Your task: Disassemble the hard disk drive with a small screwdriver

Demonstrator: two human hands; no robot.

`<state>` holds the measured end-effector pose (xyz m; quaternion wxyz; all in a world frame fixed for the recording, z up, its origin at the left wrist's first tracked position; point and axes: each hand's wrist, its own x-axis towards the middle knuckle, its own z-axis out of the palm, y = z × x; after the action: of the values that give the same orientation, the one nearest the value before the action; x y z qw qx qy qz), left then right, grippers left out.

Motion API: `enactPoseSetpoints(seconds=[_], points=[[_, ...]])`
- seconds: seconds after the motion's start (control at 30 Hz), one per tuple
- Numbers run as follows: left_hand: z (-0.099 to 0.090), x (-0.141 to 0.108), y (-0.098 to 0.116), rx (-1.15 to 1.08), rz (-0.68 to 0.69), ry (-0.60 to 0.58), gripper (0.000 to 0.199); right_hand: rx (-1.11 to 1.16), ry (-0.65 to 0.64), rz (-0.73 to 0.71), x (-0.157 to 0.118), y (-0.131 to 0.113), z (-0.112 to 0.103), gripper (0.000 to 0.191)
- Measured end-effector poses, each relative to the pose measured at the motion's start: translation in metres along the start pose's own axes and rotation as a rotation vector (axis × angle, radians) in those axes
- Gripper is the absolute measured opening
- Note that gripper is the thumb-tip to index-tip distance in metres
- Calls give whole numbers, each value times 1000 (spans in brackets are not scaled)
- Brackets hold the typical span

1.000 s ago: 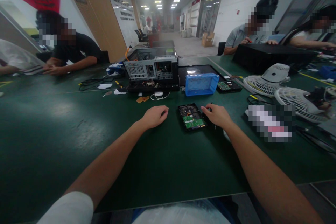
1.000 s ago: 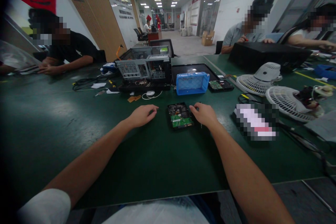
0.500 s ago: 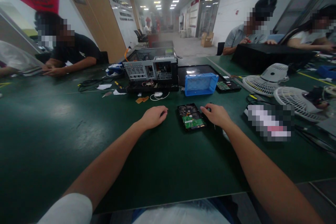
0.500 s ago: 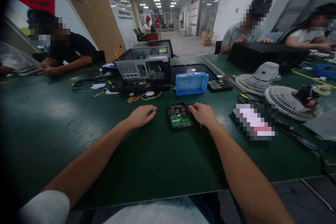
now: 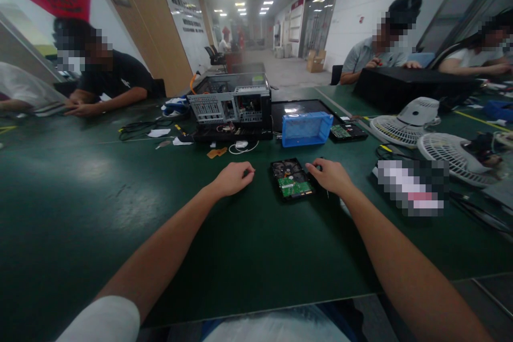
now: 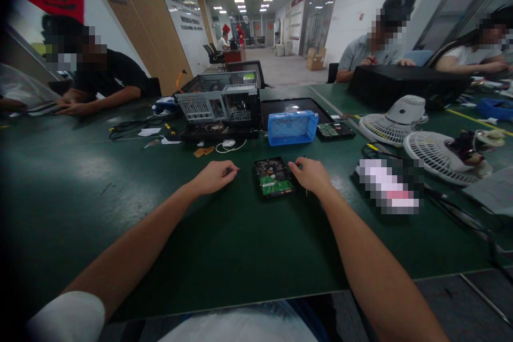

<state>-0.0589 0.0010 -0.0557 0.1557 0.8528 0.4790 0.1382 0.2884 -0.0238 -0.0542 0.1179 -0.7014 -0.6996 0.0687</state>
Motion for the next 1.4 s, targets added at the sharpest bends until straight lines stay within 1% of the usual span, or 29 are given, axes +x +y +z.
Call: enactPoseSetpoints(seconds=[0.1,0.2,0.3,0.37,0.5,0.73,0.93,1.07,1.13,1.27,1.4], points=[[-2,0,1,24,6,46,24,-11,18,-14,1,1,2,51],[-2,0,4,13,55,74,23,-13,14,-18,1,1,2,51],[1,-2,9,-12,114,34,20,-12,-2,-12,0,0,1,51],[2,-3,11,-14,116,1,19,-10,-4,-5,-1,-1,0,51],[3,-3,9,-9,76,-18,21,-6,-18,7,-1,-2,-2,50],[1,1,-2,41,-25,2,21,-5,-19,4,0,-1,0,51],[-6,2,-5,46,-95,83,20,-1,-19,10,-1,-1,-1,51],[-12,2,-16,72,-191,220,22,-17,10,-9,-1,-1,2,50],[-11,2,-23,28,-225,250,23,-20,17,-24,-1,-1,3,50],[-6,2,-33,-160,-296,183,27,-10,-9,-7,-1,-2,1,49],[-3,3,-36,-212,-327,166,27,-11,-13,-2,-1,-3,-1,49]])
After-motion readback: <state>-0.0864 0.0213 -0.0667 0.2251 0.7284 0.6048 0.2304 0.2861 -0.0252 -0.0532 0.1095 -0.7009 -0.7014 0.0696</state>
